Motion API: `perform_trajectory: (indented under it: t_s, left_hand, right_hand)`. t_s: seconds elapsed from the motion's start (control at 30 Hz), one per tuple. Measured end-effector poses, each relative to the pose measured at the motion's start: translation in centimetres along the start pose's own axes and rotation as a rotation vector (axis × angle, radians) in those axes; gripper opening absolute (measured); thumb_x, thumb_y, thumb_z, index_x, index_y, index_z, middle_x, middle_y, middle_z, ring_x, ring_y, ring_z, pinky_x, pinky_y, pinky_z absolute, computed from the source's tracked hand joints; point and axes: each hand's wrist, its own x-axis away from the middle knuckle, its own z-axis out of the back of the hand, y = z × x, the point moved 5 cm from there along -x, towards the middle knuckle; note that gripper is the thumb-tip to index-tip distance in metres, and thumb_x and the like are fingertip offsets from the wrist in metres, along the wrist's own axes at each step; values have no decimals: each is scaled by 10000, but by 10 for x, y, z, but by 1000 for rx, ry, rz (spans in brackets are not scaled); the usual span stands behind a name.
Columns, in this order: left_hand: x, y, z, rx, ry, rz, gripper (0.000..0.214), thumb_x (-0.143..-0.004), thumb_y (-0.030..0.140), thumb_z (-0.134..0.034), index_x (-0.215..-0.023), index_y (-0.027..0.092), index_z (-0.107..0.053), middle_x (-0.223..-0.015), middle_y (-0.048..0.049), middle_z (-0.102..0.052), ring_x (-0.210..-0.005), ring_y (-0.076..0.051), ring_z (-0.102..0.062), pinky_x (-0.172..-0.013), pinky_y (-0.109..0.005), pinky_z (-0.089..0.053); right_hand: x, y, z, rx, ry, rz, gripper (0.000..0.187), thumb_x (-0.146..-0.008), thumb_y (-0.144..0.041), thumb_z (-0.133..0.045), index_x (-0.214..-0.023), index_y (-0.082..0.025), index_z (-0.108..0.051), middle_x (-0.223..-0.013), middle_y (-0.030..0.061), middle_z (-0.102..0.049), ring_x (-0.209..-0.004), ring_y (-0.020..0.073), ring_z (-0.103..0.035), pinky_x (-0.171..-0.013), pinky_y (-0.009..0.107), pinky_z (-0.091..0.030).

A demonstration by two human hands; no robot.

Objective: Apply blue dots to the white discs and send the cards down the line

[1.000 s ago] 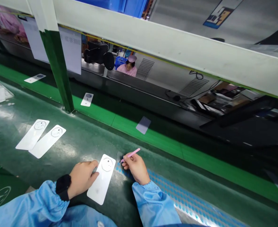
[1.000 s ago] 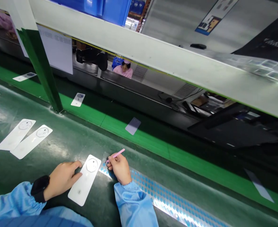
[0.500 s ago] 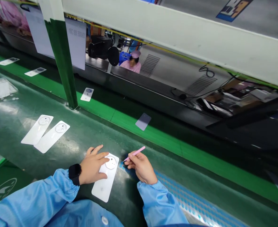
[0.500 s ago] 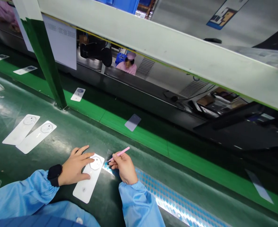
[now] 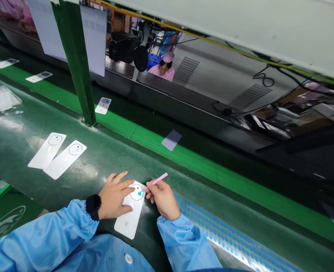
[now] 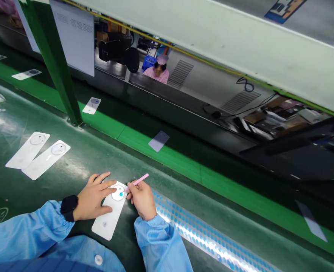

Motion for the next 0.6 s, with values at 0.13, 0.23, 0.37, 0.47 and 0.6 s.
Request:
perform_trajectory:
  t_s: [0.13,0.23,0.37,0.47,0.6]
  left_hand:
    - [1,1,-1,-13,19,-15,490,-703,462,-703,-1145,281,-592,-1318,-29,-551,-1334,-338,-298,-1042,-547,-202]
    - [1,1,0,-13,24,-13,494,-679,456,-724,-1124,283,-597,-1307,-19,-560,-1327,-337,-310,-1031,-533,-217]
    - [1,2,2,-36,41,-23,490,-680,439,-717,-1126,277,-595,-1298,-23,-565,-1321,-334,-317,-1020,-524,-219]
    - [2,2,2,-45,52,-27,481,-679,424,-714,-1120,274,-596,-1292,-20,-567,-1319,-336,-315,-1016,-523,-214]
    - [2,2,1,-40,60,-29,473,-676,418,-714,-1112,274,-599,-1287,-18,-569,-1311,-338,-318,-1009,-519,-211]
  right_hand:
    - [0,2,1,49,-1,10,371,-564,-507,-691,-597,-162,-559,-449,-11,-570,-315,60,-411,-308,181,-282]
    - [-1,5,2,50,2,-2,350,-567,-493,-684,-601,-169,-558,-437,-15,-562,-313,67,-410,-306,184,-281]
    - [-3,6,2,67,-8,-4,318,-587,-472,-658,-598,-169,-563,-437,-12,-562,-311,66,-403,-307,186,-275]
    - [-3,6,2,75,-12,-7,302,-594,-460,-646,-606,-170,-564,-435,-13,-561,-309,67,-400,-310,188,-276]
    - [-2,5,2,86,-16,-9,297,-605,-456,-635,-608,-167,-565,-422,-17,-550,-306,64,-389,-316,190,-273]
